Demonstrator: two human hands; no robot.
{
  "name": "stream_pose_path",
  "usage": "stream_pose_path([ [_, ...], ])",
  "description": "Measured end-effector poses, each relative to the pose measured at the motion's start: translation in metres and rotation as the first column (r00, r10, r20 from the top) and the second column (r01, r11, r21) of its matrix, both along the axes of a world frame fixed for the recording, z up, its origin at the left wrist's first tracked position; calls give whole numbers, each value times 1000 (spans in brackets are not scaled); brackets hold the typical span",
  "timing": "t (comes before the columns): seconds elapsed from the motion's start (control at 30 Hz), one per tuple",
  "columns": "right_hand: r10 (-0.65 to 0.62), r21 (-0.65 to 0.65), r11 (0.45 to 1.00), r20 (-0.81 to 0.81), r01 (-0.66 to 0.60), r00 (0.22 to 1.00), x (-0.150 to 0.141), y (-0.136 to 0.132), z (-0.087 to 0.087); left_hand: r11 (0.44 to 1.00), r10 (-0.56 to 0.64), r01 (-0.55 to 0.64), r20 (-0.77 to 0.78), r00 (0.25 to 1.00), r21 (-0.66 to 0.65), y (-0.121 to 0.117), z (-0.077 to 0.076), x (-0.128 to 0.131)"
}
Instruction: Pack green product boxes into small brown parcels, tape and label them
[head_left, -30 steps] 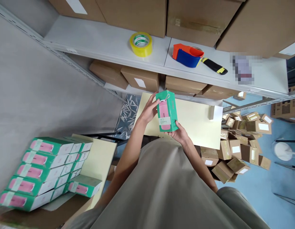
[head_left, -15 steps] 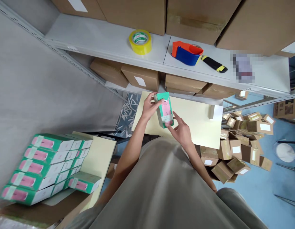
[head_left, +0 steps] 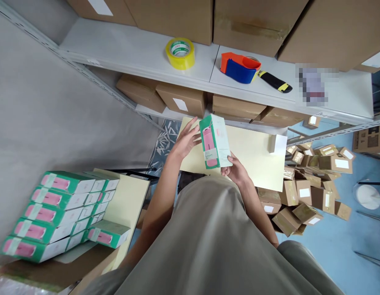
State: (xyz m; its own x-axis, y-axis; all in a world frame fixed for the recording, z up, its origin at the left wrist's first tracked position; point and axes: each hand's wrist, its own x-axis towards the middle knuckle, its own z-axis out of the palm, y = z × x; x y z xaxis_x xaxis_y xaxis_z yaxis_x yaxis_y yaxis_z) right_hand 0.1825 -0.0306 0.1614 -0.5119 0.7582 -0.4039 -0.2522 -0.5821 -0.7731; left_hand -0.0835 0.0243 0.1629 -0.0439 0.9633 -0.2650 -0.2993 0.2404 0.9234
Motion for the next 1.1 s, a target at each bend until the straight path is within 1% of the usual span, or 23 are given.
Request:
stream_pose_path([
  [0.07, 4, -57, 998, -108, -11, 994, -5, -5, -5, 999, -26, 29, 94, 995, -29, -1, -1, 5],
  [0.13, 14, -75, 997, -173, -27, 985, -9, -8, -9, 999, 1, 6, 159, 987, -44, -1, 1, 13],
  [0.2, 45, -58, 997, -158, -55, 986, -9, -7, -9, 998, 58, -51, 174, 983, -43, -1, 3, 18],
  [0.27, 34, 14, 999, -8, -34, 999, -4, -4, -5, 995, 94, -90, 135, 986, -35, -2, 7, 19],
  [0.3, -9, 82, 997, 106, 0, 994, -1, -2, -1, 995, 102, -100, 98, 990, -29, -2, 9, 18],
  [0.33, -77, 167, 985, 223, 40, 972, 3, 0, 3, 994, 109, -108, 52, 993, -24, -1, 11, 16],
  [0.4, -218, 339, 938, 401, 77, 890, 7, -1, 15, 991, 131, -131, -55, 990, -6, -1, 13, 13],
  [0.43, -257, 405, 912, 462, 56, 849, 7, -3, 21, 988, 153, -152, -111, 982, 13, 0, 13, 12],
  [0.47, -272, 458, 889, 517, 6, 812, 5, -7, 26, 984, 180, -176, -165, 970, 39, 0, 13, 13],
  [0.53, -282, 540, 829, 625, -143, 728, -4, -15, 35, 970, 239, -220, -259, 936, 102, 2, 12, 18],
  [0.6, -323, 590, 753, 717, -292, 617, -16, -23, 37, 957, 282, -242, -329, 901, 157, 2, 12, 27],
  [0.63, -353, 601, 722, 747, -344, 564, -22, -26, 36, 953, 294, -246, -354, 888, 175, 1, 12, 31],
  [0.67, -382, 606, 704, 763, -371, 522, -27, -27, 33, 951, 299, -245, -372, 878, 188, 0, 14, 36],
  [0.7, -405, 610, 699, 768, -374, 496, -31, -28, 30, 951, 298, -237, -387, 873, 196, -2, 16, 40],
  [0.73, -419, 616, 703, 763, -356, 492, -33, -27, 27, 953, 291, -226, -398, 870, 203, -4, 19, 43],
  [0.77, -425, 625, 713, 746, -318, 512, -34, -25, 23, 955, 282, -212, -404, 870, 208, -7, 21, 45],
  [0.8, -426, 634, 729, 716, -258, 554, -32, -23, 20, 957, 269, -196, -404, 875, 211, -10, 24, 45],
  [0.87, -395, 613, 785, 609, -92, 688, -26, -16, 15, 964, 237, -170, -370, 898, 205, -16, 29, 42],
  [0.9, -364, 566, 824, 530, 0, 766, -22, -12, 14, 968, 221, -162, -336, 916, 193, -18, 30, 38],
  [0.97, -294, 387, 909, 328, 157, 897, -14, -5, 10, 976, 188, -153, -251, 950, 153, -22, 29, 27],
  [1.0, -260, 272, 942, 219, 197, 940, -11, -3, 8, 981, 171, -147, -206, 964, 126, -23, 28, 22],
  [1.03, -230, 162, 964, 113, 210, 967, -9, -1, 7, 986, 152, -137, -161, 975, 97, -24, 27, 17],
  [1.1, -182, -7, 983, -62, 182, 981, -9, -1, 3, 994, 102, -99, -74, 992, 41, -24, 24, 11],
])
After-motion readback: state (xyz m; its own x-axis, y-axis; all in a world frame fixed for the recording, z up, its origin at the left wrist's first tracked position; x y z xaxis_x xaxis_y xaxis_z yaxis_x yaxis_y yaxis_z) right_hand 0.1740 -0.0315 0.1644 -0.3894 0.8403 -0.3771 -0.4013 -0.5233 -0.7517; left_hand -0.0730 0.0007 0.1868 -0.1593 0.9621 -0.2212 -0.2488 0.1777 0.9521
